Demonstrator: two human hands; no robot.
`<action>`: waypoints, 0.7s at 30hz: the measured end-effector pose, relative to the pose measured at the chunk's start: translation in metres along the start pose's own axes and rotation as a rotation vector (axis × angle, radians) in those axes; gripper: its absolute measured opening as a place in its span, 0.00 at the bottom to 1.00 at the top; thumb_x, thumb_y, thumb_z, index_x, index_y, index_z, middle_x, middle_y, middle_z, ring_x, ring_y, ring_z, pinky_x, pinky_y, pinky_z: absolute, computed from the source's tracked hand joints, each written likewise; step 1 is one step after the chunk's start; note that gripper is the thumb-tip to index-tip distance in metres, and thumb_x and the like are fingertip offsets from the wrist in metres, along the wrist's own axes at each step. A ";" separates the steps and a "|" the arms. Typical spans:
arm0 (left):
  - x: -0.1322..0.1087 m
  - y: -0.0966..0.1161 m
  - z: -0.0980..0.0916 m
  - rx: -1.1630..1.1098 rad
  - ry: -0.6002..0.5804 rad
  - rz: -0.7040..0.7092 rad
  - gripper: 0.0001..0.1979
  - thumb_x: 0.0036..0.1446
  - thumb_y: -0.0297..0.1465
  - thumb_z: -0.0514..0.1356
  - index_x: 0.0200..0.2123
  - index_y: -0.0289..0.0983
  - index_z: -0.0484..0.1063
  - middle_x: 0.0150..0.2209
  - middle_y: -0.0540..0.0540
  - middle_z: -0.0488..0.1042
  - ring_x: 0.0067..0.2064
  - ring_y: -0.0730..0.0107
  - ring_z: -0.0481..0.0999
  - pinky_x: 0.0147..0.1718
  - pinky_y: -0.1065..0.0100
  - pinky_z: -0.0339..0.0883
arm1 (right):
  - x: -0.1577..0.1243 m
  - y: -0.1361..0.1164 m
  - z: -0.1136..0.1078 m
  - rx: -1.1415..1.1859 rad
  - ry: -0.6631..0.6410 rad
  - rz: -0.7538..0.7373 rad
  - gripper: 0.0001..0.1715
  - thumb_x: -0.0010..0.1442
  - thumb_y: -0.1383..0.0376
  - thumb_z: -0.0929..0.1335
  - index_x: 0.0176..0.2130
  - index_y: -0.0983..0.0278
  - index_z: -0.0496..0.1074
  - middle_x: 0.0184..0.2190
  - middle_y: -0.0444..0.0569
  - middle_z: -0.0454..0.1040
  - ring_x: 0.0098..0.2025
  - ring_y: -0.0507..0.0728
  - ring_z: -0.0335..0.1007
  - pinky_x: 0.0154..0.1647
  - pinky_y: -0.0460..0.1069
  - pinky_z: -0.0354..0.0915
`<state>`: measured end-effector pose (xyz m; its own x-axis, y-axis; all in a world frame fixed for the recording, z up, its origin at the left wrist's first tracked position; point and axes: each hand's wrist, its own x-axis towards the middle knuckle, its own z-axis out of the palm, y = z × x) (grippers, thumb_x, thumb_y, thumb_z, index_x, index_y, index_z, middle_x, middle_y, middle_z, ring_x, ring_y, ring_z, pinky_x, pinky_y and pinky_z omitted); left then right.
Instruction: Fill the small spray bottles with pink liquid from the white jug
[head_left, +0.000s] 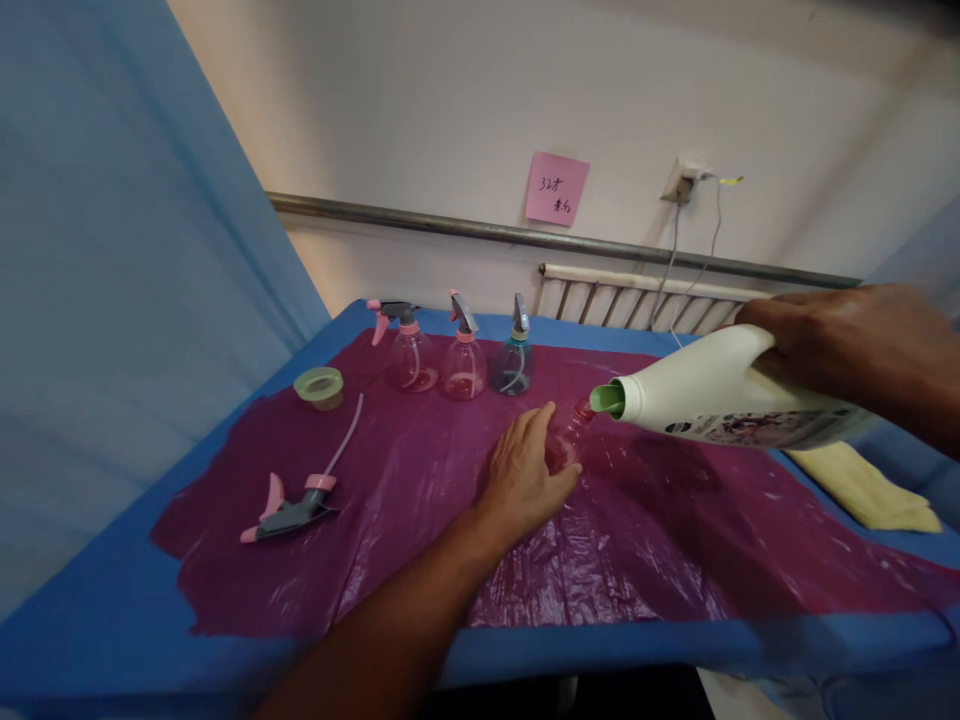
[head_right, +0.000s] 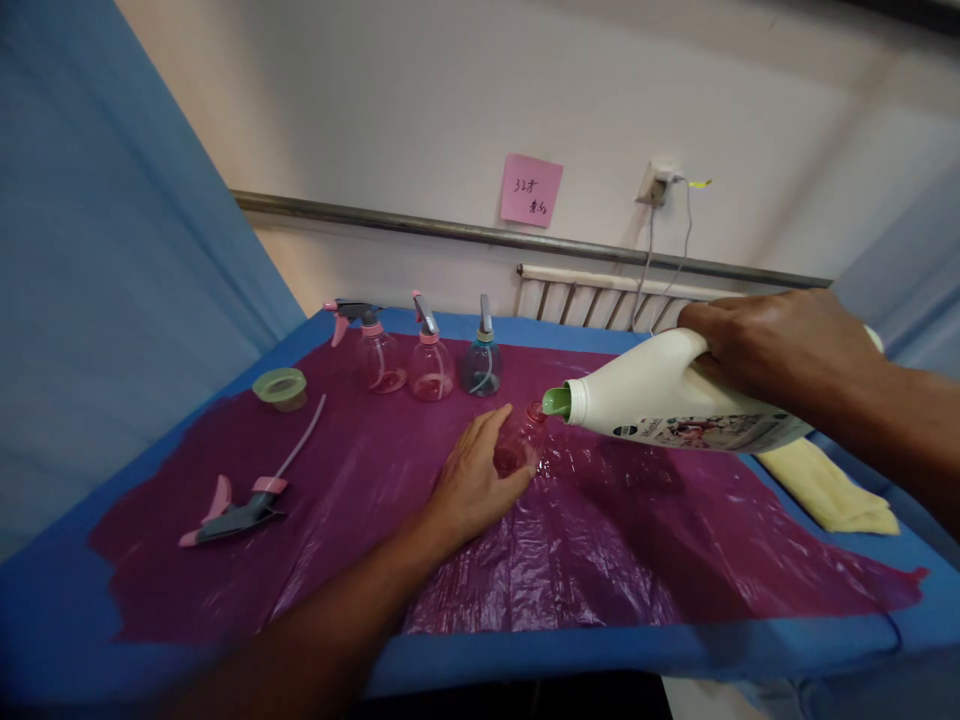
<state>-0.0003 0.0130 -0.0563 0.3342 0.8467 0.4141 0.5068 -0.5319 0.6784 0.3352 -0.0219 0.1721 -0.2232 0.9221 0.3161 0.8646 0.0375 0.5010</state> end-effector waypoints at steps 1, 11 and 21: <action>0.000 0.000 0.000 -0.002 0.003 0.000 0.39 0.66 0.37 0.71 0.76 0.42 0.63 0.71 0.37 0.73 0.73 0.45 0.74 0.74 0.43 0.68 | 0.000 0.000 0.000 -0.020 -0.020 0.003 0.19 0.65 0.55 0.63 0.44 0.53 0.81 0.40 0.49 0.88 0.32 0.64 0.80 0.27 0.53 0.52; 0.001 0.002 -0.003 -0.008 -0.032 -0.010 0.42 0.62 0.34 0.72 0.76 0.43 0.61 0.72 0.37 0.72 0.73 0.44 0.73 0.75 0.41 0.68 | 0.001 -0.002 -0.003 -0.031 -0.046 0.020 0.19 0.65 0.56 0.62 0.45 0.52 0.81 0.39 0.49 0.87 0.32 0.65 0.80 0.26 0.54 0.54; 0.001 0.004 -0.005 -0.009 -0.047 -0.025 0.43 0.61 0.34 0.73 0.76 0.44 0.61 0.73 0.37 0.71 0.74 0.44 0.72 0.76 0.41 0.66 | 0.000 0.000 -0.003 -0.030 -0.004 -0.019 0.18 0.64 0.57 0.63 0.44 0.53 0.81 0.41 0.47 0.88 0.31 0.63 0.79 0.26 0.53 0.52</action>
<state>-0.0025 0.0118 -0.0503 0.3586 0.8581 0.3675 0.5089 -0.5098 0.6936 0.3337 -0.0226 0.1742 -0.2370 0.9230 0.3030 0.8464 0.0430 0.5308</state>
